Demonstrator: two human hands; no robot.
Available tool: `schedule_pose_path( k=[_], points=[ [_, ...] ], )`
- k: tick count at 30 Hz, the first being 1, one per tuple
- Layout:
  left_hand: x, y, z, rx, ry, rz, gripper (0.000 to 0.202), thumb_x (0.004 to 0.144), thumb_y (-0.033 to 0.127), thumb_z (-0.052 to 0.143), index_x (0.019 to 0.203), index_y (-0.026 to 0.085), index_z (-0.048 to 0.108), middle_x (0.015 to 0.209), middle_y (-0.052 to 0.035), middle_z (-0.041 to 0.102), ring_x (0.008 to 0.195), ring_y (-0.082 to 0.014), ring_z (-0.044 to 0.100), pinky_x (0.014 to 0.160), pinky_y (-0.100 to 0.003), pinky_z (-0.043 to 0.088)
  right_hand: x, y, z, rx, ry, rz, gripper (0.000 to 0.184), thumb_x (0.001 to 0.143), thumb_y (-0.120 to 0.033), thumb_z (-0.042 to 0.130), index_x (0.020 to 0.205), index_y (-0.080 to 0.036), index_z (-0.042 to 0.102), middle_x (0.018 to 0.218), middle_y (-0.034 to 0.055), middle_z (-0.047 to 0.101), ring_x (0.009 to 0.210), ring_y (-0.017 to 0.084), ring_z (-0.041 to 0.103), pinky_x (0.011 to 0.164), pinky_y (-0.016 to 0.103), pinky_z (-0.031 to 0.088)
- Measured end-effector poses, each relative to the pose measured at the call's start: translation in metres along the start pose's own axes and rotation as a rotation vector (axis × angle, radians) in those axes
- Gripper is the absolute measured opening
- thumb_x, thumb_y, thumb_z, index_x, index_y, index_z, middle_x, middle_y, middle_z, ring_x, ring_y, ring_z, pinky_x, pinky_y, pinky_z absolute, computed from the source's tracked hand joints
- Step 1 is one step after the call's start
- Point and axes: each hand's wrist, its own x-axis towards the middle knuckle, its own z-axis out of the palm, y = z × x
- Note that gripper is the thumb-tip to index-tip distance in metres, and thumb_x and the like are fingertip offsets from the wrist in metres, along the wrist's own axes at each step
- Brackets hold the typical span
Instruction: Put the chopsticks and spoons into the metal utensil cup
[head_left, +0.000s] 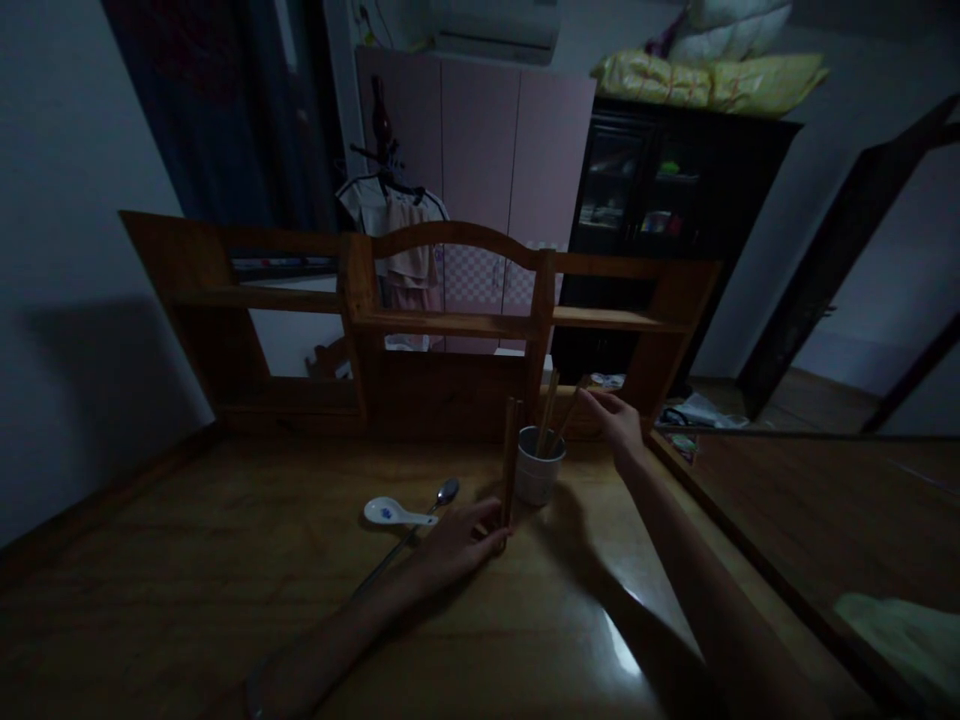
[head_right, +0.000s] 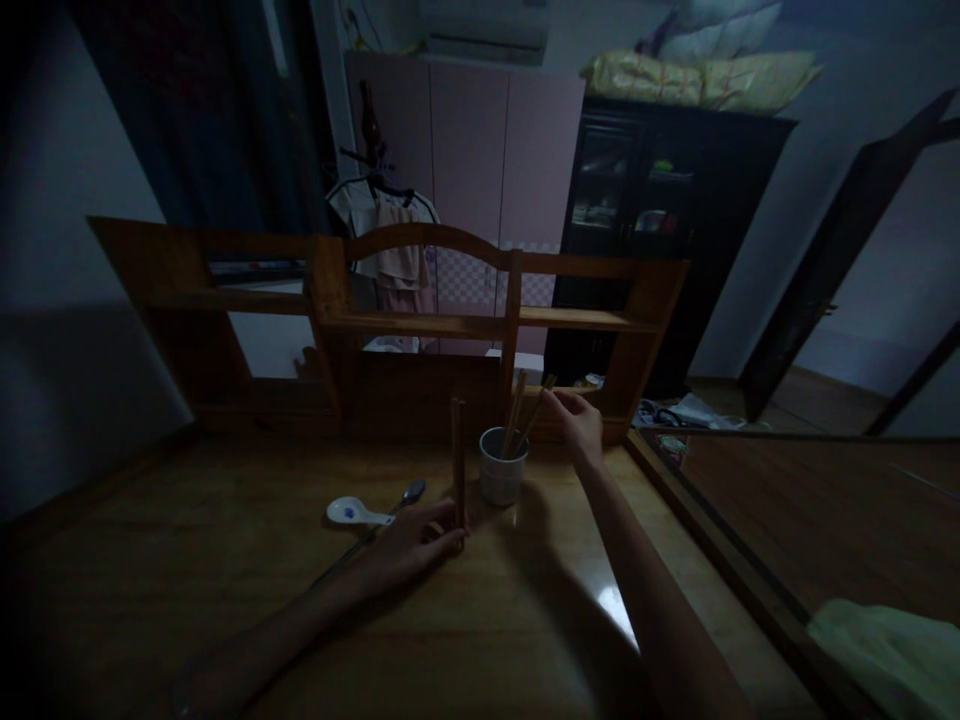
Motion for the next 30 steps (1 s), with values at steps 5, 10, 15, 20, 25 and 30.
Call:
schedule_pose_path(
  k=[5, 10, 15, 20, 25, 30],
  points=[
    [0.000, -0.003, -0.001, 0.036, -0.003, 0.001, 0.021, 0.087, 0.039, 0.054, 0.093, 0.021, 0.064, 0.086, -0.0015, 0.070, 0.078, -0.0163, 0.065, 0.067, -0.024, 0.048, -0.002, -0.012, 0.010, 0.019, -0.067, -0.040, 0.044, 0.067, -0.052, 0.073, 0.088, -0.012, 0.075, 0.087, 0.0090, 0.074, 0.088, 0.025, 0.066, 0.078, 0.032, 0.048],
    [0.001, -0.005, -0.001, 0.021, -0.020, 0.035, 0.022, 0.088, 0.038, 0.052, 0.095, 0.021, 0.064, 0.090, -0.0022, 0.069, 0.081, -0.0166, 0.065, 0.070, -0.026, 0.049, -0.016, -0.030, 0.007, 0.032, -0.155, -0.129, 0.034, 0.073, -0.047, 0.071, 0.088, -0.016, 0.075, 0.090, 0.0065, 0.074, 0.091, 0.024, 0.067, 0.082, 0.032, 0.048],
    [0.001, -0.006, -0.002, -0.010, -0.015, 0.054, 0.019, 0.088, 0.034, 0.053, 0.096, 0.021, 0.064, 0.092, -0.0010, 0.068, 0.082, -0.0162, 0.064, 0.072, -0.025, 0.048, -0.036, -0.044, 0.003, 0.092, -0.277, -0.204, 0.031, 0.079, -0.044, 0.067, 0.095, -0.019, 0.074, 0.096, 0.0070, 0.074, 0.094, 0.027, 0.067, 0.086, 0.038, 0.051],
    [0.001, -0.003, -0.003, 0.000, -0.028, 0.055, 0.021, 0.089, 0.034, 0.051, 0.101, 0.022, 0.064, 0.095, -0.0018, 0.068, 0.084, -0.0170, 0.064, 0.073, -0.026, 0.049, -0.050, -0.054, 0.000, 0.170, -0.420, -0.225, 0.028, 0.085, -0.040, 0.063, 0.103, -0.020, 0.072, 0.103, 0.0070, 0.072, 0.100, 0.025, 0.066, 0.091, 0.039, 0.051],
    [0.002, -0.004, -0.003, -0.008, -0.034, 0.062, 0.020, 0.089, 0.035, 0.052, 0.099, 0.023, 0.064, 0.097, -0.0010, 0.068, 0.085, -0.0168, 0.063, 0.073, -0.024, 0.048, -0.059, -0.060, -0.002, 0.209, -0.505, -0.221, 0.025, 0.087, -0.036, 0.062, 0.104, -0.020, 0.070, 0.104, 0.0074, 0.072, 0.099, 0.025, 0.066, 0.090, 0.040, 0.052],
    [0.004, -0.011, -0.001, 0.076, -0.029, 0.038, 0.024, 0.090, 0.040, 0.050, 0.093, 0.022, 0.065, 0.090, -0.0010, 0.069, 0.082, -0.0175, 0.063, 0.071, -0.025, 0.046, -0.065, -0.064, -0.003, 0.204, -0.529, -0.261, 0.022, 0.086, -0.033, 0.064, 0.101, -0.019, 0.071, 0.104, 0.0073, 0.071, 0.097, 0.023, 0.067, 0.088, 0.037, 0.053]
  ],
)
